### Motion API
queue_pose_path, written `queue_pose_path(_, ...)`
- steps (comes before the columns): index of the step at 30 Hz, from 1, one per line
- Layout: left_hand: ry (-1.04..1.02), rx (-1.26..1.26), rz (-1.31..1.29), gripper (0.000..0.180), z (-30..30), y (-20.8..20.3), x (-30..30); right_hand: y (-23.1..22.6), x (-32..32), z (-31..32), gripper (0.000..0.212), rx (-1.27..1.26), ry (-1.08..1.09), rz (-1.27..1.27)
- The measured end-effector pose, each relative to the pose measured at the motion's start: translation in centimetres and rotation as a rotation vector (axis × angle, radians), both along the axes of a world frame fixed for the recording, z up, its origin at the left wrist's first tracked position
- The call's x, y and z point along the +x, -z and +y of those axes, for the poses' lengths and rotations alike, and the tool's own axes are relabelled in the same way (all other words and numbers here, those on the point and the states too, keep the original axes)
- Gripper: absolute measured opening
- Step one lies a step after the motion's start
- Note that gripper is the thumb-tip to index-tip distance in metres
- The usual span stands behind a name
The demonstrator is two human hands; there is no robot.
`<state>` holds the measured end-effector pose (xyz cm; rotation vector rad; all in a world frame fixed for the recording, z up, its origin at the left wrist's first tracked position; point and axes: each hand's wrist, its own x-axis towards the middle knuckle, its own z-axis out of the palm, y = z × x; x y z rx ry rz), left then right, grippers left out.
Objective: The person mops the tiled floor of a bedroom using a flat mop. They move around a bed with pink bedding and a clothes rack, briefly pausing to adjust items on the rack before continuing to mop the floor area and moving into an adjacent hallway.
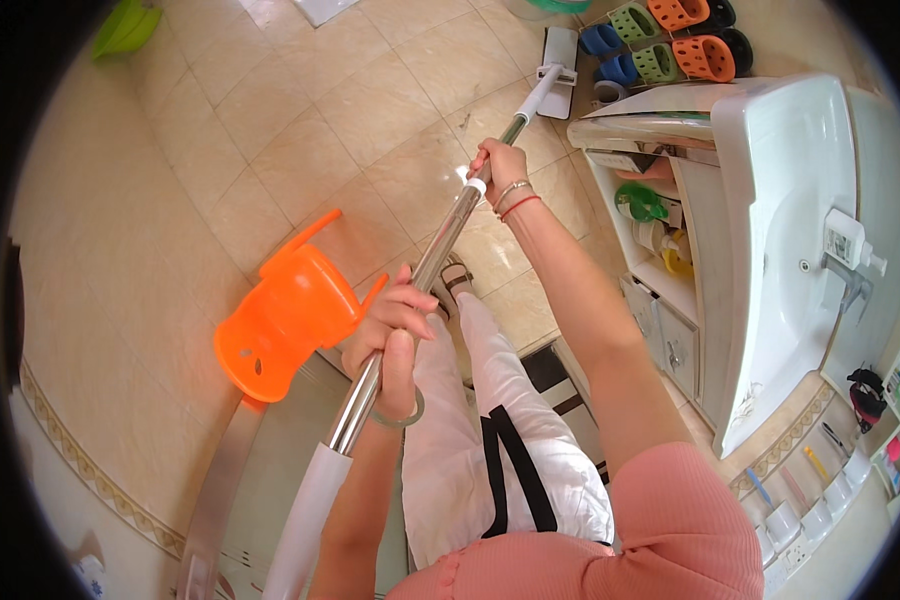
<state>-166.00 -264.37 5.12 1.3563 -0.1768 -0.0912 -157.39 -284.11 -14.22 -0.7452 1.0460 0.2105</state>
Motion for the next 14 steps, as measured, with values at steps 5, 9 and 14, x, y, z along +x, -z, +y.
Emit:
queue_pose_path(5,0.014,0.015,0.066,0.017,-2.3,1.1,1.8,1.7,2.1,-2.7,0.015,-0.005,-0.06,-0.003)
queue_pose_path(9,-0.192,0.03,0.295,0.017,-1.6,-1.3,0.8,1.6,1.9,0.1,0.014,-0.154,-0.164,0.06)
queue_pose_path(14,-0.334,0.16,0.492,0.024,3.5,-7.8,-5.2,-4.8,-2.5,6.7,0.025,-0.401,-0.429,0.143)
